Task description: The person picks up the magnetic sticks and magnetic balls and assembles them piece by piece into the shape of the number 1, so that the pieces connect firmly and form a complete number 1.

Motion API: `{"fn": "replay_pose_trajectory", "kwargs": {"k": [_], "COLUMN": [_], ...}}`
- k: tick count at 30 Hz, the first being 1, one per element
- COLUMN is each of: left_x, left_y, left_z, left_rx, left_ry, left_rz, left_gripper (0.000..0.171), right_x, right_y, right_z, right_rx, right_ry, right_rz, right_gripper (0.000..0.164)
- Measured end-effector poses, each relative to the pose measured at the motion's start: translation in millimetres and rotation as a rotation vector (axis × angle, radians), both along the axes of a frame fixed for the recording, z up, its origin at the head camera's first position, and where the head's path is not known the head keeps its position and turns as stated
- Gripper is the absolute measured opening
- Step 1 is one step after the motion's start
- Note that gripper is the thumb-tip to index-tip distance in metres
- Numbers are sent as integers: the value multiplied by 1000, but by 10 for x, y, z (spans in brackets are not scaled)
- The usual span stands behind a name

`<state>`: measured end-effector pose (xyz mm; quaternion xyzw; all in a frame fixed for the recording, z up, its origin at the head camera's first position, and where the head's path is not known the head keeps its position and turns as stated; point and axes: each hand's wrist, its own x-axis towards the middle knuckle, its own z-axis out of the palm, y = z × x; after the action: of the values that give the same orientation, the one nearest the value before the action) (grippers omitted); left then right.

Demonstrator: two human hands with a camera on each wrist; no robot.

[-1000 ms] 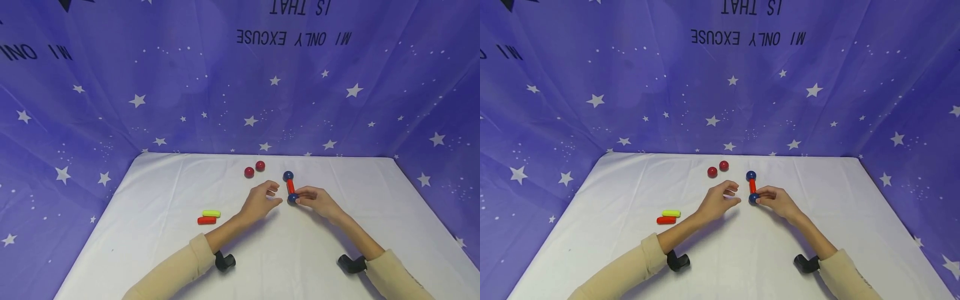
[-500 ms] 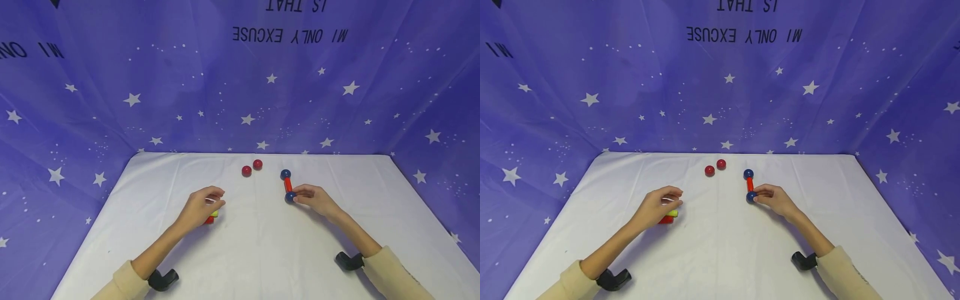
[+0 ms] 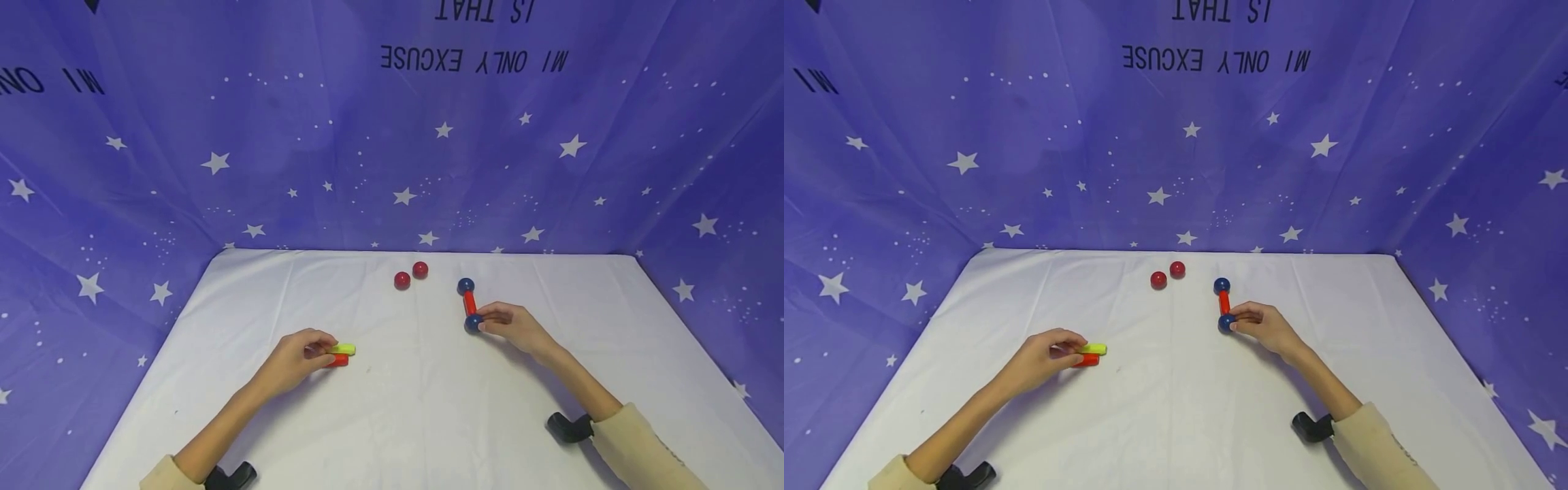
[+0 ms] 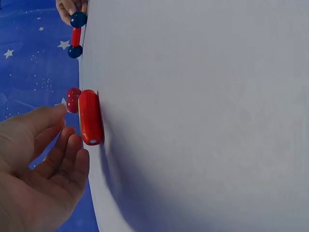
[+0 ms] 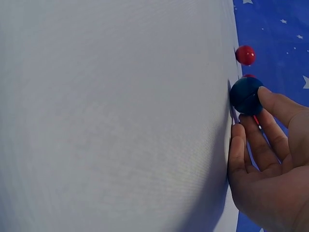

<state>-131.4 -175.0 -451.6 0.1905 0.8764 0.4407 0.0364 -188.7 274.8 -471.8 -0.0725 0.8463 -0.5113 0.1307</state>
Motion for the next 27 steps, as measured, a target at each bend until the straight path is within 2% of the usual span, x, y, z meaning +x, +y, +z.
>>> {"fn": "replay_pose_trajectory", "kwargs": {"k": [5,11,20,27], "left_x": [-18,-29,-35,-19], "left_y": [-44,-66,-56,-1], "left_z": [-69,-79,-44,16], "left_rx": [-46,-143,-241,-339], "left_ry": [72,124,129,137], "left_rz": [-88,-144,-164,-133], "left_gripper": [18,21,23,23], "right_x": [10,17,19,6], "right_y": [-5,12,3,-10], "right_z": [3,-16,-12,22], "right_rx": [-7,2,-4,1], "right_ry": [-8,-7,-8,-11], "right_rz": [-3,-11,-8,-6], "right_gripper": [37,38,39,39]}}
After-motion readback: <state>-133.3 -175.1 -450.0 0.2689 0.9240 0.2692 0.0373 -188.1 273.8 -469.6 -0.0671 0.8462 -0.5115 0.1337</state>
